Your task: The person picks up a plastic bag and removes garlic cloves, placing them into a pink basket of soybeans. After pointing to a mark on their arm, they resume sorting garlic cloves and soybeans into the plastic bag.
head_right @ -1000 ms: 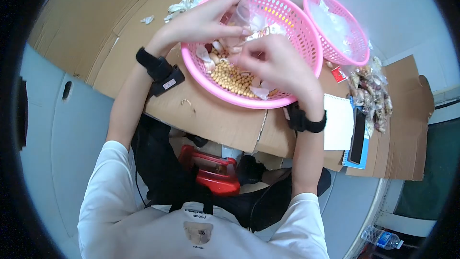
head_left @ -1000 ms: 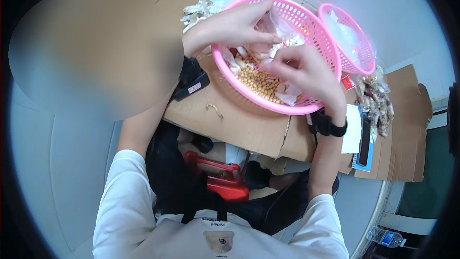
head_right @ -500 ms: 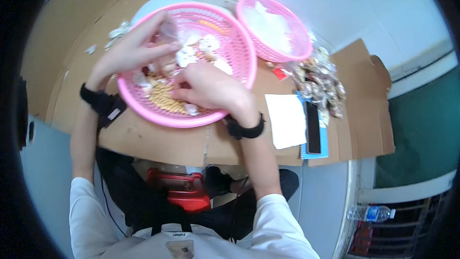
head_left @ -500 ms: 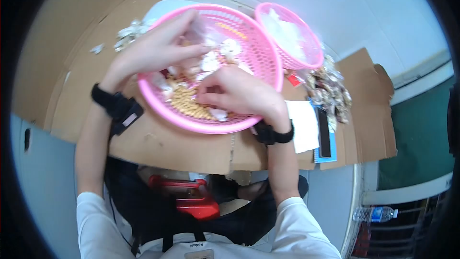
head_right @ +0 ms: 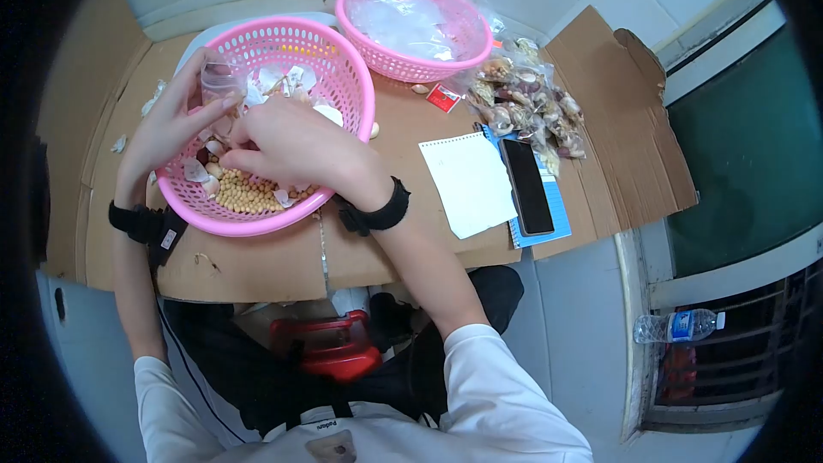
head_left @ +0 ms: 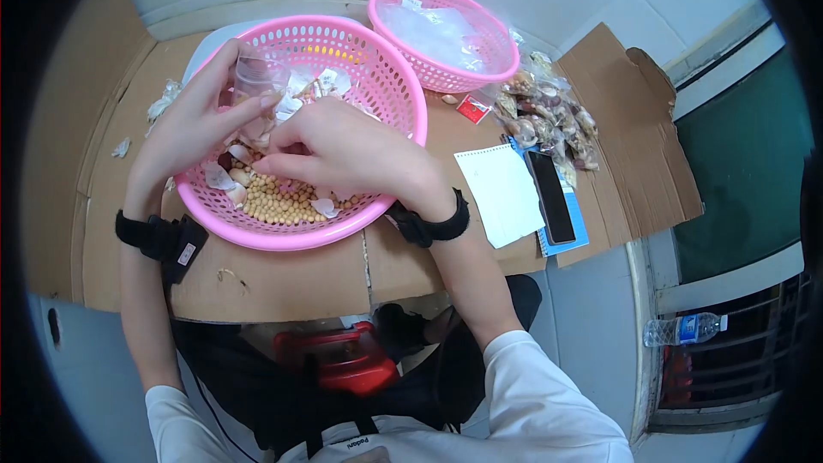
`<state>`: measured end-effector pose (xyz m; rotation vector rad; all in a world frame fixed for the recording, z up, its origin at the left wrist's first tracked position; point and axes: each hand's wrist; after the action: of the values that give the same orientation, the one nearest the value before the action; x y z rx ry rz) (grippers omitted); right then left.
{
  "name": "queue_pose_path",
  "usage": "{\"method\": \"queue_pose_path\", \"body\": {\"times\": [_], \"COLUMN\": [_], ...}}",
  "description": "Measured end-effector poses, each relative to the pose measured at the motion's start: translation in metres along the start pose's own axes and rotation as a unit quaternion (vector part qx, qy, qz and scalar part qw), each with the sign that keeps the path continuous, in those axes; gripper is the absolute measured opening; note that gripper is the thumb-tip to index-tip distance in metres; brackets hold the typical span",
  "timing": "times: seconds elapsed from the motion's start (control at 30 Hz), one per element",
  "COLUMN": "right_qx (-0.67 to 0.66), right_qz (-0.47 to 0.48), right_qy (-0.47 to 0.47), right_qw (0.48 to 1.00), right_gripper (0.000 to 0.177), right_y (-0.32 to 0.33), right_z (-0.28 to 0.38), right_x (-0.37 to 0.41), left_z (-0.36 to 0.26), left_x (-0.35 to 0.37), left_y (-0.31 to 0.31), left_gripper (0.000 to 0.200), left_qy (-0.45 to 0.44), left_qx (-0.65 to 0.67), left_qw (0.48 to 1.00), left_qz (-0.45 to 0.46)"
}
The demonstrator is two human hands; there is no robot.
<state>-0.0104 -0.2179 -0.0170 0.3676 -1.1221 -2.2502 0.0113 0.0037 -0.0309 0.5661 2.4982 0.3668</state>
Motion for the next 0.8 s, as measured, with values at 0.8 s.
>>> {"method": "queue_pose_path", "body": {"times": [0.8], "right_qx": [-0.177], "right_qz": [-0.278], "right_qy": [0.086], "right_qw": [0.94], "right_gripper": [0.03], "right_y": [0.006], "right_z": [0.003], "right_x": [-0.005], "left_z": [0.003], "left_x": [0.002], "left_y": [0.003], "left_gripper": [0.038], "left_qy": [-0.012], "left_qx": [-0.045], "left_qw": [0.999], "left_qz": [0.029]}}
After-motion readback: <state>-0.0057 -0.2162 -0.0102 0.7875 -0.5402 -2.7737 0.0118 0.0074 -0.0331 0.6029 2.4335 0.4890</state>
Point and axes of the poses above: each hand's wrist, its own x-axis away from the middle knuckle, its own y-axis out of the back of the hand, z = x × y, and after that the axes turned 12 degrees about -y, right-handed
